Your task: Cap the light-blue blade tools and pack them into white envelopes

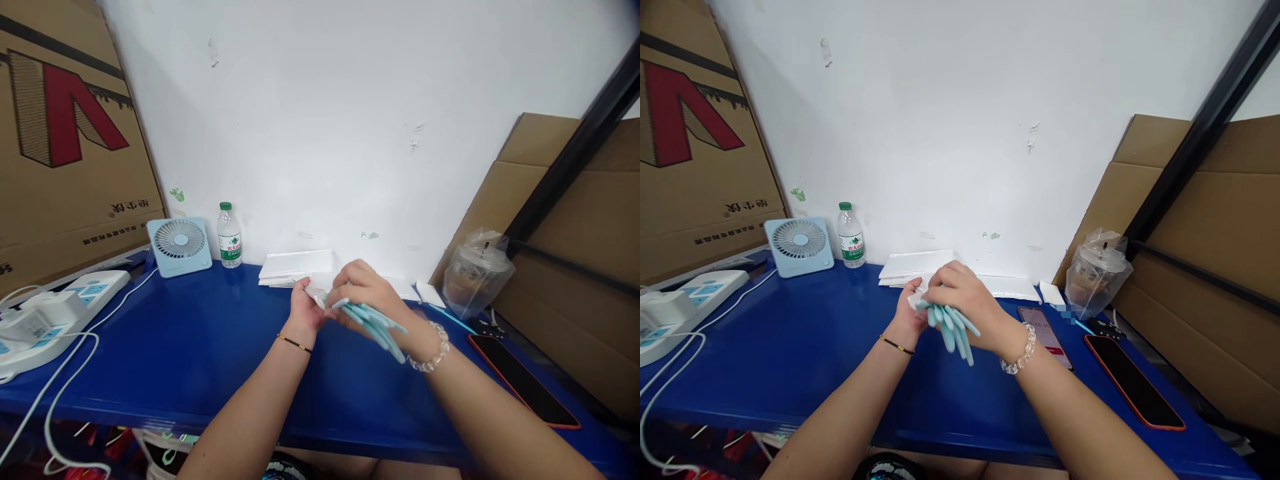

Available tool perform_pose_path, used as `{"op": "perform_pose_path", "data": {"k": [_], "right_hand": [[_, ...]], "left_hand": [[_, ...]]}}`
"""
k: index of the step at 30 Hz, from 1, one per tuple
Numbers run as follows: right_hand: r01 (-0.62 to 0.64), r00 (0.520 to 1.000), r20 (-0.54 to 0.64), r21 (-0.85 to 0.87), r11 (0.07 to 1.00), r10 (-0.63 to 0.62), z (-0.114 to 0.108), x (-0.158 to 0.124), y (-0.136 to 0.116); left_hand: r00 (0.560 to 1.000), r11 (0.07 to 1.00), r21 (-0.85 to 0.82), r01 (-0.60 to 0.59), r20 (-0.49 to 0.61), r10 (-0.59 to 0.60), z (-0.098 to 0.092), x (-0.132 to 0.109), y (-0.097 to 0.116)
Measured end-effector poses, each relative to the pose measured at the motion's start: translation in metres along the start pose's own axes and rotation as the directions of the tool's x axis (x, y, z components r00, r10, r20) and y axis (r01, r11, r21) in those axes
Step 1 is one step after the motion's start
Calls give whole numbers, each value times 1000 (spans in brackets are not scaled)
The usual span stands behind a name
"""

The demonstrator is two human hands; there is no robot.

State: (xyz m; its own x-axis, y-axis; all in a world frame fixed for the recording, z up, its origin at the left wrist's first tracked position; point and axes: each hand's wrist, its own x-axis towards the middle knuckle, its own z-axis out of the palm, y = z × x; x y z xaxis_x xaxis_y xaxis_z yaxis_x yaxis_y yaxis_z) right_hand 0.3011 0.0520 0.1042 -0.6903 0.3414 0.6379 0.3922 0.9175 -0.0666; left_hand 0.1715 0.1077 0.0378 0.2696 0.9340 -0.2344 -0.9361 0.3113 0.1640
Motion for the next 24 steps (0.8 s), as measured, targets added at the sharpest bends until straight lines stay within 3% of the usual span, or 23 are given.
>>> {"op": "perform_pose_path", "data": {"k": [4, 9, 15, 18, 20, 24], "right_hand": [[-123, 991, 63, 102, 987, 117, -16, 16, 5], [-274, 960, 141, 277, 921, 243, -32, 33, 13], [-406, 914, 178, 351, 844, 365, -34, 40, 24], [-340, 938, 74, 379, 860, 338, -34, 37, 22], [-240, 966, -4, 351, 905, 257, -35, 34, 18], [-20, 996, 91, 146, 989, 6, -34, 26, 14]], "left_hand": [[998, 998, -32, 56, -35, -58, 11, -2, -3], [996, 994, -70, 84, 26, -83, 23, -2, -8], [993, 980, -162, 115, 48, -109, 21, 1, -10], [993, 979, -167, 114, 49, -107, 18, 3, -9], [994, 982, -158, 103, 40, -98, 16, 4, -9], [996, 986, -145, 88, 26, -85, 12, 5, -10]]}}
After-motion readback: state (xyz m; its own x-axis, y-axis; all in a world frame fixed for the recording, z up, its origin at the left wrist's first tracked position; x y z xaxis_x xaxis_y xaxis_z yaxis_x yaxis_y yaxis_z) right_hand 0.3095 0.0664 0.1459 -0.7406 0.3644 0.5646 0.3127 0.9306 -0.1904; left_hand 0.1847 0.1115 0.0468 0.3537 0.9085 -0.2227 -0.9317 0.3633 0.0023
